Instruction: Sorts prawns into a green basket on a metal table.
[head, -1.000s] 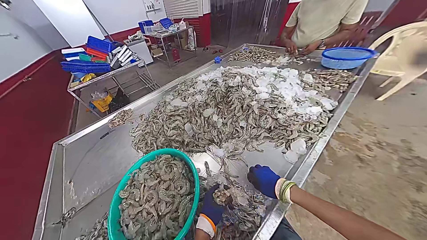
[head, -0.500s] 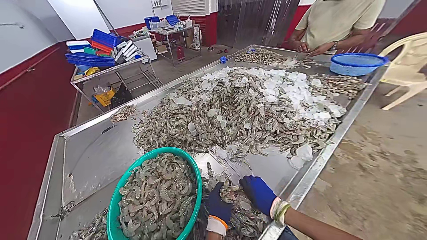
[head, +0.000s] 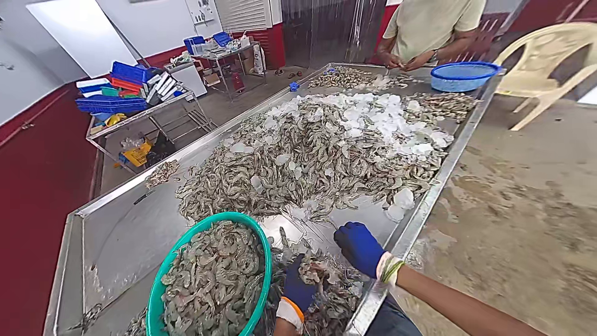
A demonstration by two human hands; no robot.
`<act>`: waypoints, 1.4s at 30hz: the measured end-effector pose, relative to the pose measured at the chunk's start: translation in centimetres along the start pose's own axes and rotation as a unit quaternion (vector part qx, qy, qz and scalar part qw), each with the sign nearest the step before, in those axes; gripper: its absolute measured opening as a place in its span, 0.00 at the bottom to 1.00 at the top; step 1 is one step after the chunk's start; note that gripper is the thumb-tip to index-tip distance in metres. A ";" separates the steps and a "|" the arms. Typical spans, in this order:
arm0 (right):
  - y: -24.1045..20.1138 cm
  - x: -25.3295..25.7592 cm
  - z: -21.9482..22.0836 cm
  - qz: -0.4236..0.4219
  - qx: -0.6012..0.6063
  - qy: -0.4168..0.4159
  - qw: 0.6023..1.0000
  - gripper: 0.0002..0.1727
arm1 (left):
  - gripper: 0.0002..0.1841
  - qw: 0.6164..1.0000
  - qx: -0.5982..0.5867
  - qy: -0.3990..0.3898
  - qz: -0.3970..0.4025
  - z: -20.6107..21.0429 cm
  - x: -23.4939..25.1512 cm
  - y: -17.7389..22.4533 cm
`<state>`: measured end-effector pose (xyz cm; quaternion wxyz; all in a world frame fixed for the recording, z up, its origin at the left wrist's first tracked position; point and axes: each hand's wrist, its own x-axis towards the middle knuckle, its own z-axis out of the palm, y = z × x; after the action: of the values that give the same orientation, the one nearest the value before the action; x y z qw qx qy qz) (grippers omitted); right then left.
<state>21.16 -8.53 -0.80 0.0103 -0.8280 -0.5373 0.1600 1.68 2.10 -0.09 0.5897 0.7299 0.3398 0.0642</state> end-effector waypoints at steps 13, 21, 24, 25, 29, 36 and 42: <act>13.2 11.2 -2.1 0.239 0.079 0.063 0.966 0.19 | 0.45 0.540 -0.830 0.077 0.116 -5.5 -0.3 -1.4; 2.6 4.0 4.3 0.171 0.078 -0.008 0.982 0.21 | 0.23 0.975 -0.205 0.038 0.072 1.7 1.6 -1.1; -3.1 0.6 3.0 0.070 0.072 -0.047 0.994 0.18 | 0.29 0.994 0.069 -0.054 0.066 3.5 3.5 -1.4; -4.4 0.0 2.3 0.068 0.065 -0.048 0.994 0.18 | 0.30 0.990 0.118 -0.066 0.034 3.8 3.5 -0.5; -5.3 -0.5 1.5 0.037 -0.012 -0.014 0.999 0.13 | 0.25 0.951 0.278 -0.081 -0.107 4.2 2.4 2.6; 4.3 1.6 -1.5 0.213 0.044 -0.086 0.972 0.19 | 0.19 0.990 0.110 -0.087 0.005 0.4 2.5 -0.5; 11.2 11.3 -1.6 0.368 0.100 0.021 0.924 0.25 | 0.15 0.998 0.017 -0.047 0.040 1.5 3.0 -1.4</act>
<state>35.76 -2.93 -4.26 0.0452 -0.9653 -0.1760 0.1877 4.16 2.68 -2.74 0.5891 0.7553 0.2833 0.0479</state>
